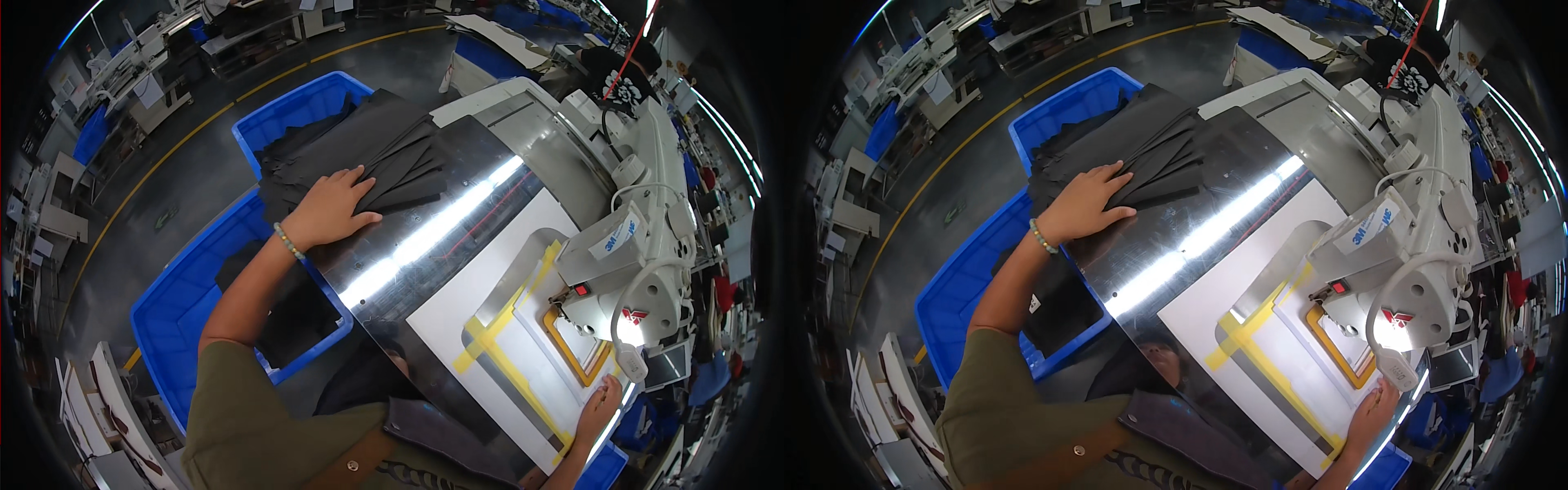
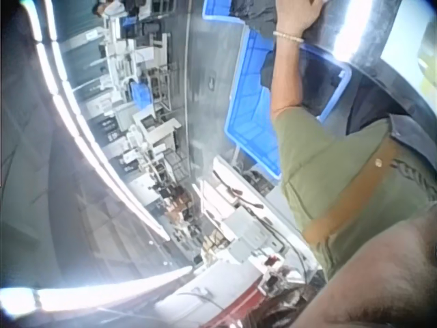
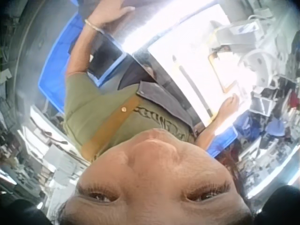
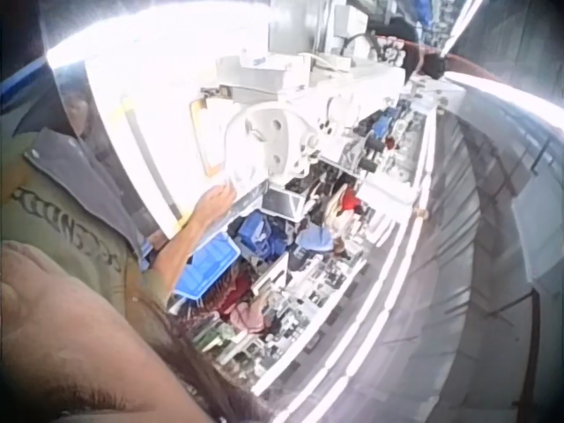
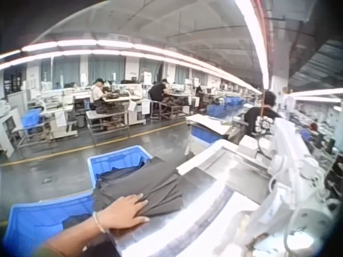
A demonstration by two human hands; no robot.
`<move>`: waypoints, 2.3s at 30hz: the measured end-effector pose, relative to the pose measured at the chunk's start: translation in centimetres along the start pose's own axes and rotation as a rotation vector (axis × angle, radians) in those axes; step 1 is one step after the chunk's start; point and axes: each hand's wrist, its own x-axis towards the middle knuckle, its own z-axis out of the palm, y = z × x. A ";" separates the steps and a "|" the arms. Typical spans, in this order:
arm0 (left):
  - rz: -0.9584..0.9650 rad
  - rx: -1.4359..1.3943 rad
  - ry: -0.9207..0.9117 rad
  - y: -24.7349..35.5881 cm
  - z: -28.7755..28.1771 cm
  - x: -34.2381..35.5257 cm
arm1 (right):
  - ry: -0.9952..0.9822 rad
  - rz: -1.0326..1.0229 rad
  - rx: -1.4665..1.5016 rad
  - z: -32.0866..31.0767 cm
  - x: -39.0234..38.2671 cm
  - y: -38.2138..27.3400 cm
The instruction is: The person repeatedly sews small white labels onto black fabric pieces using a sewing machine. They pick up a fabric piece, align it under the needle with a yellow guide, sew the label, and then place the finished piece into a blue bin. This process is repeated for multiple items.
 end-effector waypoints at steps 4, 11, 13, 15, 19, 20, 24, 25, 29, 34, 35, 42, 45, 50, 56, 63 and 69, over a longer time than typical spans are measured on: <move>-0.036 -0.314 -0.085 -0.1 -4.6 3.5 | 0.025 -0.034 0.025 0.0 -0.3 1.0; -0.281 0.178 -0.051 -7.9 -1.5 10.0 | 0.015 -0.051 0.049 0.8 -0.2 2.0; -0.406 0.205 -0.051 -12.9 -0.3 10.8 | 0.017 -0.051 0.048 0.7 -0.2 2.1; -0.494 0.250 -0.132 -18.8 1.5 10.3 | 0.027 -0.062 0.057 0.9 0.0 1.7; -0.587 0.210 -0.337 -24.9 5.7 9.2 | -0.023 0.055 0.072 0.2 -0.2 0.6; -0.592 0.205 -0.359 -26.1 6.8 9.1 | -0.032 0.078 0.053 -0.1 -0.2 0.0; -0.539 0.131 -0.361 -29.7 10.4 10.3 | -0.037 0.084 -0.012 -0.1 -0.3 0.4; -0.566 0.166 -0.367 -30.8 10.7 10.5 | -0.029 0.079 -0.009 0.4 -0.3 0.7; -0.611 0.322 -0.364 -30.6 12.5 11.2 | -0.045 0.078 -0.049 0.6 -0.5 1.5; -0.634 0.273 -0.014 -27.9 8.6 10.7 | 0.001 0.004 -0.016 0.7 -0.2 0.9; -0.557 0.289 0.054 -26.7 7.2 11.2 | 0.006 -0.005 -0.024 0.6 -0.2 0.7; -0.041 0.299 0.253 -8.5 -3.5 7.1 | -0.039 0.061 -0.055 -0.3 0.1 -0.6; 0.103 0.266 0.076 -3.7 -2.4 2.9 | -0.009 0.058 0.005 -0.3 0.1 -1.0; 0.015 0.294 -0.033 -1.0 -0.3 1.5 | 0.041 -0.019 0.017 0.2 0.3 0.1; -0.110 0.040 -0.125 -2.9 -2.4 4.5 | -0.026 -0.027 0.167 -0.2 0.6 1.4; 0.097 0.074 -0.110 -3.7 -1.5 6.9 | -0.126 0.009 0.262 -3.8 0.5 1.0; -0.016 0.298 0.231 -3.0 -3.3 10.1 | -0.108 0.020 0.281 -6.3 0.5 0.2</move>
